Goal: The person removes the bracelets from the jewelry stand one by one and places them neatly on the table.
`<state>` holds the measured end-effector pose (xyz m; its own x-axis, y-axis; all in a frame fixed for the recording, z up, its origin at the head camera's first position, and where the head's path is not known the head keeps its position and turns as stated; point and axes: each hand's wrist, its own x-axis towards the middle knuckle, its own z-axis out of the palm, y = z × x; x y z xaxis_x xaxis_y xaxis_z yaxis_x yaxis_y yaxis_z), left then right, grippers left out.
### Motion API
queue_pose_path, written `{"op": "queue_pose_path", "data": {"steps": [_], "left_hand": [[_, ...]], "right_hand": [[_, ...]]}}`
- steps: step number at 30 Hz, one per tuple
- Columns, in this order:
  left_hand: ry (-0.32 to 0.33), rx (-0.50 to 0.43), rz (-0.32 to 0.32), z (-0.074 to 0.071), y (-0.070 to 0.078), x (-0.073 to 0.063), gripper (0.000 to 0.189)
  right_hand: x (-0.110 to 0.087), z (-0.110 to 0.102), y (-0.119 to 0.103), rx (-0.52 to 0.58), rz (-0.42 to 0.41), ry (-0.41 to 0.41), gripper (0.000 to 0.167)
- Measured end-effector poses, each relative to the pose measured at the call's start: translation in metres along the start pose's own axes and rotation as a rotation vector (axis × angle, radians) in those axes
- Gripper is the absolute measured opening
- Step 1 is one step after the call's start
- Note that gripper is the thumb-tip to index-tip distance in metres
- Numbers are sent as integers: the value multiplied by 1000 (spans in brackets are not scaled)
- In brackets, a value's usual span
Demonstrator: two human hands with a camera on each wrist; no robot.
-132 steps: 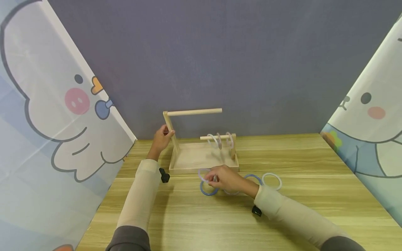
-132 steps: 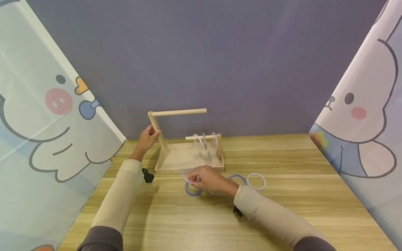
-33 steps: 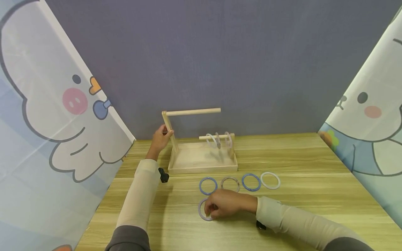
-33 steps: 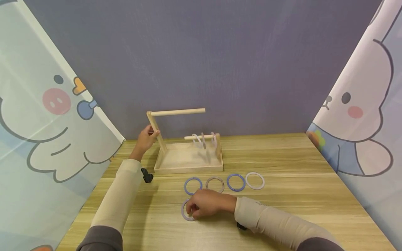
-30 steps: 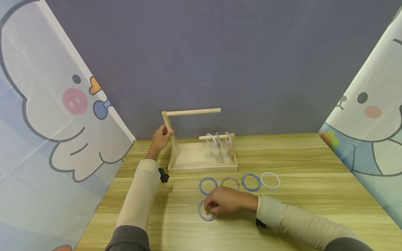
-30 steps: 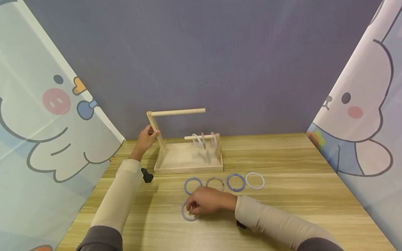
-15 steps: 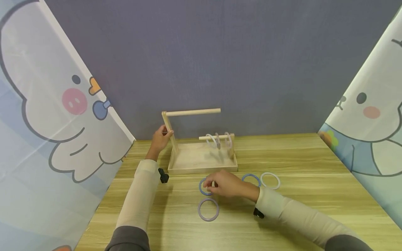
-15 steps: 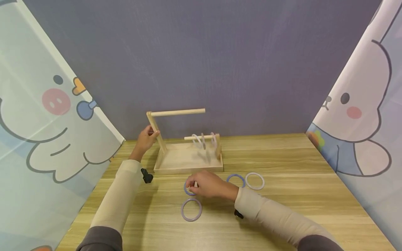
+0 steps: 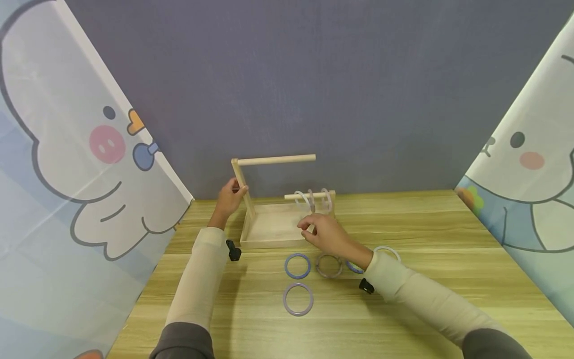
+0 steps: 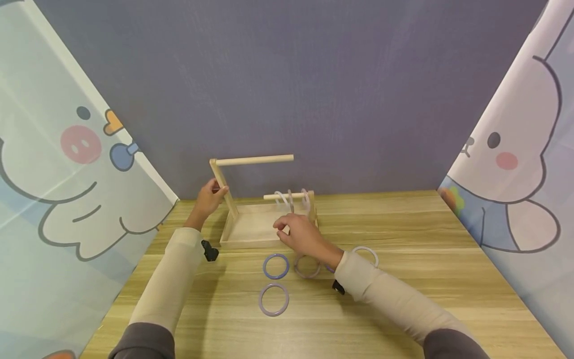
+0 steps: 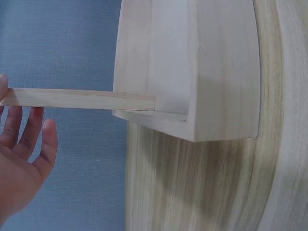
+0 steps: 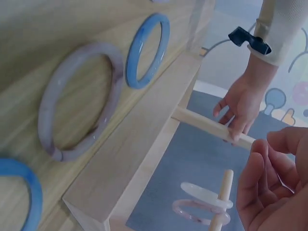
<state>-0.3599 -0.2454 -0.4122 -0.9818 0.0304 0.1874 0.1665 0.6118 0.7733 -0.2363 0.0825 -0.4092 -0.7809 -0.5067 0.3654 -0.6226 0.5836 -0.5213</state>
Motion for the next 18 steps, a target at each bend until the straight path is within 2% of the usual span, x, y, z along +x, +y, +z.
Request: {"op": "queue_pose_path", "data": {"steps": [8, 18], "left_hand": [[-4, 5, 9, -1, 0, 0, 47], [4, 5, 6, -1, 1, 0, 45]], "right_hand": [[10, -6, 4, -21, 22, 126, 23], [21, -9, 7, -49, 69, 200, 32]]}}
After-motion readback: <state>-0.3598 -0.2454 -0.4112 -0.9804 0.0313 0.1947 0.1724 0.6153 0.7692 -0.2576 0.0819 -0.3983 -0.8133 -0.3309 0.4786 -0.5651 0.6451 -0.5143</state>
